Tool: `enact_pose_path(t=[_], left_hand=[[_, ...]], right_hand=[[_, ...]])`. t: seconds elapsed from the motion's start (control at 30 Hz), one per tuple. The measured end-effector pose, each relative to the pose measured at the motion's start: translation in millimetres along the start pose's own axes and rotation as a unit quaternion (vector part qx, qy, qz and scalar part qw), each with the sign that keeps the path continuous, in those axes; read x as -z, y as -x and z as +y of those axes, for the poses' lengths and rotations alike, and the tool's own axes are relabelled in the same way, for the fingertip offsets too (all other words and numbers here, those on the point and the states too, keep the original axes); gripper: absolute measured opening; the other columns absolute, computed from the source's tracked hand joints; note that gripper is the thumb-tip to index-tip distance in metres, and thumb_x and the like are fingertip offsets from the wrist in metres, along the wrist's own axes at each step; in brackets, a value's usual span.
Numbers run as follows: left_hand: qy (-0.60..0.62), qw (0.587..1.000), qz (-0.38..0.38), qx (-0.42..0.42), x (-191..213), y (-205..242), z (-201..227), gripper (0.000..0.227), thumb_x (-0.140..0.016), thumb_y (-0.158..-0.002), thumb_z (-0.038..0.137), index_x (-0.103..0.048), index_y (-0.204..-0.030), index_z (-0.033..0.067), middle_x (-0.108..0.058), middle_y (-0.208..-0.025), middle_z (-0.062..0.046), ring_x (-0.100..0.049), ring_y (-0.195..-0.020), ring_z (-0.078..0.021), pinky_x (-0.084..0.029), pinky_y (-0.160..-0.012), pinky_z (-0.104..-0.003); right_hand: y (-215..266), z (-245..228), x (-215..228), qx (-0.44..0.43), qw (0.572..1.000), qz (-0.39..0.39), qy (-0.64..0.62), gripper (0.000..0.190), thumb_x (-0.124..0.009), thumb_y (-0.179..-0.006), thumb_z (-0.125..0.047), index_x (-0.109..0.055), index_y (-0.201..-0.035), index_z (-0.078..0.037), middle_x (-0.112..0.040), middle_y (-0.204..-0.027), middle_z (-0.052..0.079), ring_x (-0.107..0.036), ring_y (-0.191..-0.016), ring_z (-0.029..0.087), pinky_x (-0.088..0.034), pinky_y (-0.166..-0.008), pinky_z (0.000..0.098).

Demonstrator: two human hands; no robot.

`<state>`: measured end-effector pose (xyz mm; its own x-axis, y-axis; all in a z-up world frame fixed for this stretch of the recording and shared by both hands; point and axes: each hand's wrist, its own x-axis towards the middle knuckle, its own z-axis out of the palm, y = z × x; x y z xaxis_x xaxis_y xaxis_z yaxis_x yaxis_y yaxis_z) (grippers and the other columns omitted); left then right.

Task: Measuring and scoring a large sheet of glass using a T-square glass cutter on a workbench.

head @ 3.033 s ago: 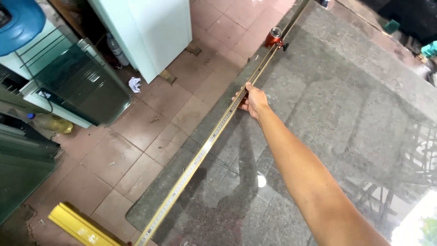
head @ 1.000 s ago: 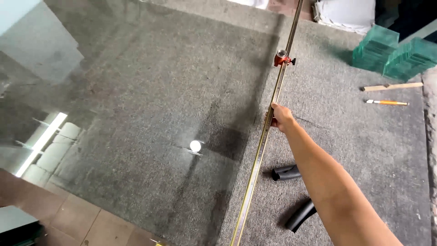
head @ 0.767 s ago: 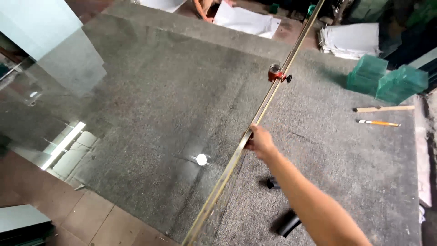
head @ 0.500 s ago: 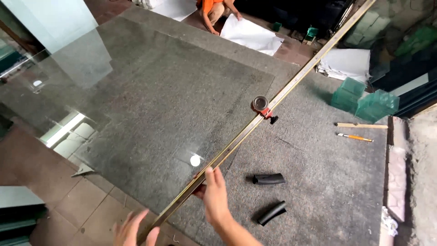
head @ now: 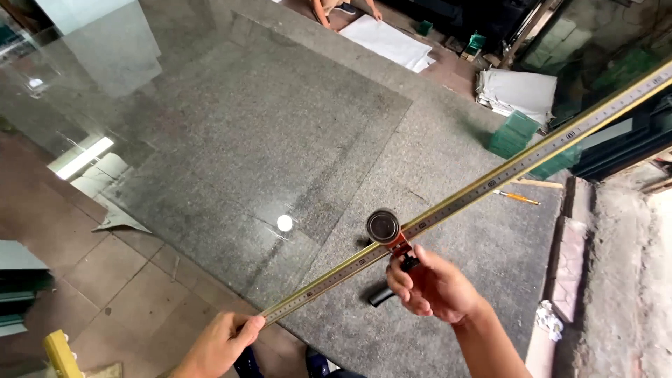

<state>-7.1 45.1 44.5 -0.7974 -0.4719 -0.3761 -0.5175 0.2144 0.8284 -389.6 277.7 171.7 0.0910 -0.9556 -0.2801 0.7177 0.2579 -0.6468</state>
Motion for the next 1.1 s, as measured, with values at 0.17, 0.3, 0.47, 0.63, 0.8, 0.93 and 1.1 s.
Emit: enact_pose_path(t=[0.17,0.3,0.47,0.63,0.8,0.93,1.1], left_hand=[[-0.073,0.996,0.005,0.055,8,13,15,0.063,-0.064,-0.113,0.057,-0.046,-0.067,0.0185,-0.028,-0.067,0.004,-0.03,-0.061,-0.0119,-0.023,-0.063,-0.036],[-0.179,0.974,0.007,0.142,31,22,60,0.057,-0.059,-0.102,0.064,-0.09,-0.074,0.0251,-0.043,-0.059,0.006,-0.042,-0.057,-0.0107,-0.039,-0.062,-0.031],[-0.21,0.974,0.036,0.073,48,27,26,0.071,-0.06,-0.104,0.07,-0.048,-0.058,0.017,-0.037,-0.055,0.003,-0.037,-0.053,-0.0148,-0.033,-0.056,-0.037],[-0.264,0.959,0.034,0.098,64,27,27,0.074,-0.057,-0.1,0.078,-0.041,-0.063,0.0158,-0.037,-0.057,0.001,-0.038,-0.057,-0.0189,-0.036,-0.057,-0.04],[-0.295,0.944,0.015,0.149,73,36,30,0.074,-0.057,-0.098,0.082,-0.048,-0.063,0.0175,-0.041,-0.057,0.003,-0.04,-0.057,-0.0159,-0.035,-0.055,-0.037],[-0.286,0.948,0.012,0.137,81,50,21,0.073,-0.063,-0.101,0.074,-0.049,-0.06,0.0149,-0.038,-0.057,0.001,-0.039,-0.055,-0.0156,-0.03,-0.054,-0.038],[-0.317,0.926,-0.001,0.205,94,62,-11,0.063,-0.06,-0.101,0.07,-0.062,-0.064,0.0187,-0.045,-0.064,0.002,-0.047,-0.062,-0.0149,-0.034,-0.062,-0.034]], right_hand=[[-12,24,-33,-0.055,0.908,-0.274,-0.312,0.05,-0.068,-0.099,-0.048,-0.048,-0.068,-0.013,-0.052,-0.059,0.006,-0.035,-0.044,0.009,-0.029,-0.034,0.0203],[-9,14,-19,-0.1,0.937,-0.24,-0.232,0.041,-0.059,-0.096,-0.022,-0.035,-0.063,-0.021,-0.039,-0.057,-0.004,-0.022,-0.047,0.006,-0.013,-0.04,0.022],[-2,-8,-43,-0.115,0.963,0.096,0.224,0.006,-0.062,-0.089,-0.018,-0.059,-0.093,-0.016,-0.057,-0.086,-0.003,-0.044,-0.079,0.009,-0.033,-0.071,0.0276],[-6,0,-52,-0.096,0.697,0.352,0.618,0.039,-0.084,-0.093,-0.051,-0.072,-0.081,-0.016,-0.067,-0.075,-0.003,-0.063,-0.074,0.014,-0.049,-0.075,0.0342],[-17,37,-44,0.234,0.952,0.178,0.082,0.061,-0.066,-0.102,-0.024,-0.041,-0.155,-0.007,-0.07,-0.14,0.031,-0.073,-0.126,0.039,-0.066,-0.091,0.0469],[-14,38,-40,0.303,0.911,0.277,0.039,0.049,-0.048,-0.096,0.002,-0.053,-0.144,-0.009,-0.079,-0.113,0.032,-0.08,-0.109,0.045,-0.053,-0.079,0.0355],[20,3,-29,0.38,0.868,0.317,0.038,0.049,-0.054,-0.098,-0.011,-0.054,-0.147,-0.008,-0.073,-0.107,0.038,-0.076,-0.098,0.06,-0.067,-0.079,0.0703]])
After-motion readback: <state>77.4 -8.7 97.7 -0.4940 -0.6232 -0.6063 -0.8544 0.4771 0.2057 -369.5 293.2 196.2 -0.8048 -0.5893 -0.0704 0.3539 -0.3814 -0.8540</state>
